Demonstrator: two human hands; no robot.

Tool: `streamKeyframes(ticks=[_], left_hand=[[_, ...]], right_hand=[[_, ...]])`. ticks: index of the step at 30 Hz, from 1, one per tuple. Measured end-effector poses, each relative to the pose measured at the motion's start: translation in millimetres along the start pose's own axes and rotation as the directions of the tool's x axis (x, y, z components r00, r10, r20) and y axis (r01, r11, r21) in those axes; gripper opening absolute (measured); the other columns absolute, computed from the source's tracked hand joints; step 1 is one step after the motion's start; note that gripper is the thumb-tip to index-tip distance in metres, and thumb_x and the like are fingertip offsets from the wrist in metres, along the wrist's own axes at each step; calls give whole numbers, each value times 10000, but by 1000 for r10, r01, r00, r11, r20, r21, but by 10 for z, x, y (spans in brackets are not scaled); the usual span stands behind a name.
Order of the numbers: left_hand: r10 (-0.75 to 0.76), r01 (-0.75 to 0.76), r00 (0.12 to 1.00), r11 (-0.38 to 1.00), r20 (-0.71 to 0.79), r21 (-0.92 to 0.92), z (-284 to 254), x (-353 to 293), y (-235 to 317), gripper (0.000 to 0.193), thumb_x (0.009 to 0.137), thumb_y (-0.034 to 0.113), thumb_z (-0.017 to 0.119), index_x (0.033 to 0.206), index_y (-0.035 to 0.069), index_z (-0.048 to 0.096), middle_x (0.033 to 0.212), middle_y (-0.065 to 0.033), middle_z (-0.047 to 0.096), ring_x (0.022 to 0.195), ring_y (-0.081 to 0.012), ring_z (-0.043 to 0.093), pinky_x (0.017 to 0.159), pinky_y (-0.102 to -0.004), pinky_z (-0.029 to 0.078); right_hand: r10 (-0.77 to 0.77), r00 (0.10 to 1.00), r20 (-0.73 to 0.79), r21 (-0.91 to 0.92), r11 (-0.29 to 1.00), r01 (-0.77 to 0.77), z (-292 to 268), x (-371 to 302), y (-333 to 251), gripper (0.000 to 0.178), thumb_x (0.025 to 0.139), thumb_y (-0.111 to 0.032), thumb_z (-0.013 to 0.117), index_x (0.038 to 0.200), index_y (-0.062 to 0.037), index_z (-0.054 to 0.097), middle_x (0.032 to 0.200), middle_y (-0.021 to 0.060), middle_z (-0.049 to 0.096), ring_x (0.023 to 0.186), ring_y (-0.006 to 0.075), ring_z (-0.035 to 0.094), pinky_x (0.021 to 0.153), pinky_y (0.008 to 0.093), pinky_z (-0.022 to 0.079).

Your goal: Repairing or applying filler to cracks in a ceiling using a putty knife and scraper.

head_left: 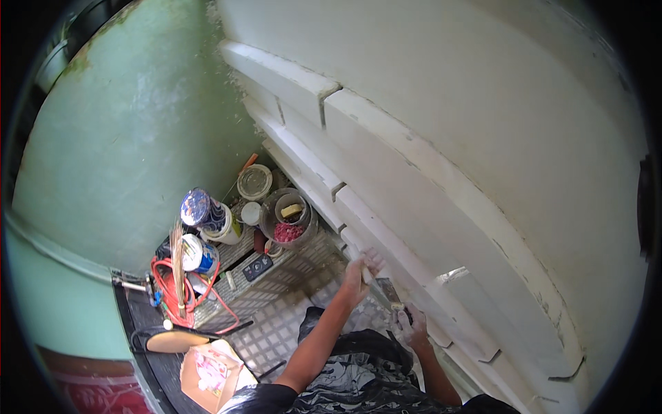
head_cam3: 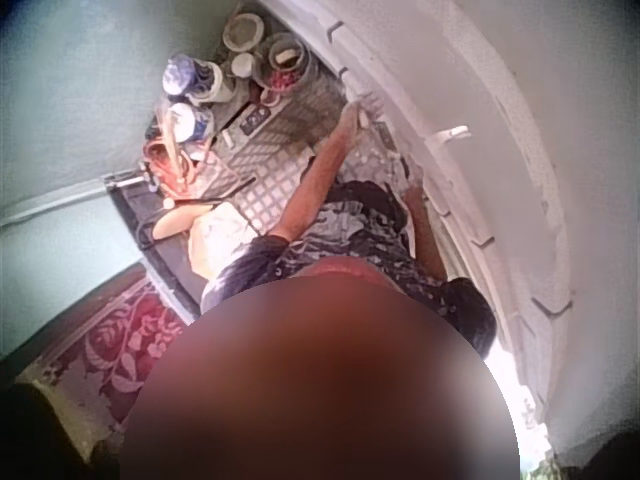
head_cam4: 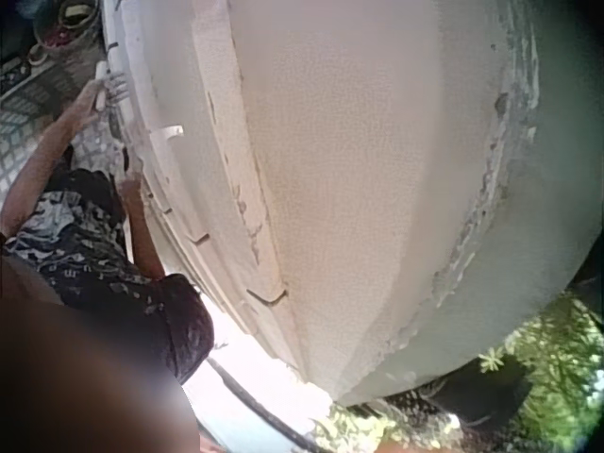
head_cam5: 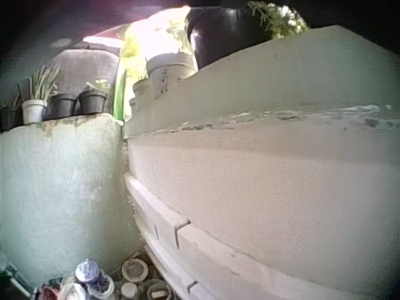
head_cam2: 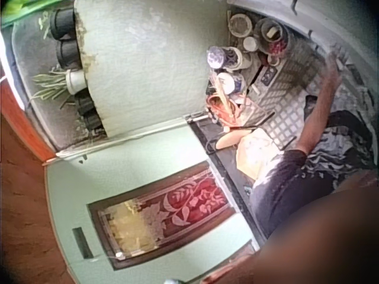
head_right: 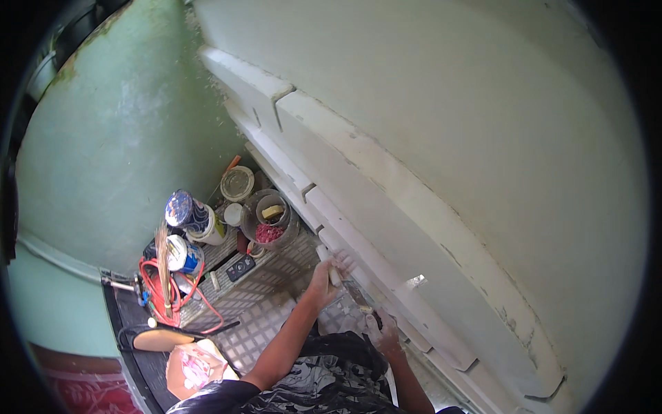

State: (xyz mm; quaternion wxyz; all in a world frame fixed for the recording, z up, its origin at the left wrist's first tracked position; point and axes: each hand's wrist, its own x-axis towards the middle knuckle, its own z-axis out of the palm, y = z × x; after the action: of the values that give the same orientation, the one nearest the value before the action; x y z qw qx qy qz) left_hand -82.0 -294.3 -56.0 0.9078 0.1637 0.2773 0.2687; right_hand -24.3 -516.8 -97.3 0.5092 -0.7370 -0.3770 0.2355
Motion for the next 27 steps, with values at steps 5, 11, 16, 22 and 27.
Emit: streamKeyframes(ticks=[5, 11, 16, 22, 27], left_hand=[[-102, 105, 992, 994, 79, -26, -63, -217, -400, 600, 872, 69, 415, 1422, -57, 210, 1456, -197, 318, 1336, -327, 377, 1127, -421, 337], [122, -122, 990, 992, -75, 7, -134, 233, 151, 517, 899, 54, 397, 1401, -8, 290, 1414, -197, 396, 1278, -289, 461, 1028, -375, 432], [638, -642, 766, 760, -71, -96, 233, -184, 605, 551, 881, 52, 437, 1410, 40, 283, 1349, -179, 456, 1187, -274, 530, 976, -393, 469], [450, -440, 893, 880, -20, 181, -217, -886, 101, 406, 957, 189, 508, 1320, 52, 386, 1226, -136, 555, 1021, -260, 626, 808, -381, 541], [441, -362, 889, 841, -122, 402, -678, -1475, -310, 267, 974, 251, 527, 1165, 64, 539, 907, -37, 596, 728, -111, 593, 578, -243, 504]], right_hand=[[-102, 994, 26, 93, 991, 99, -181, 178, -714, 198, 923, -195, 561, 893, -2, 590, 631, 10, 552, 531, 92, 499, 516, 265, 409], [-100, 994, 51, 118, 989, 94, -289, 254, -885, 235, 896, -165, 623, 1038, 21, 604, 729, 53, 611, 601, 114, 563, 586, 271, 460], [34, 999, 22, 308, 950, -39, -287, 71, -887, 134, 924, -119, 573, 977, 4, 588, 709, 16, 583, 557, 66, 501, 520, 225, 400], [154, 988, -12, 373, 918, -139, -114, -148, -781, 126, 936, -124, 533, 876, -16, 559, 674, 11, 554, 519, 55, 477, 463, 221, 372], [338, 921, 195, 205, 904, -376, 256, -221, -715, 166, 943, -184, 551, 980, -30, 601, 694, -14, 553, 526, 48, 472, 464, 215, 366]])
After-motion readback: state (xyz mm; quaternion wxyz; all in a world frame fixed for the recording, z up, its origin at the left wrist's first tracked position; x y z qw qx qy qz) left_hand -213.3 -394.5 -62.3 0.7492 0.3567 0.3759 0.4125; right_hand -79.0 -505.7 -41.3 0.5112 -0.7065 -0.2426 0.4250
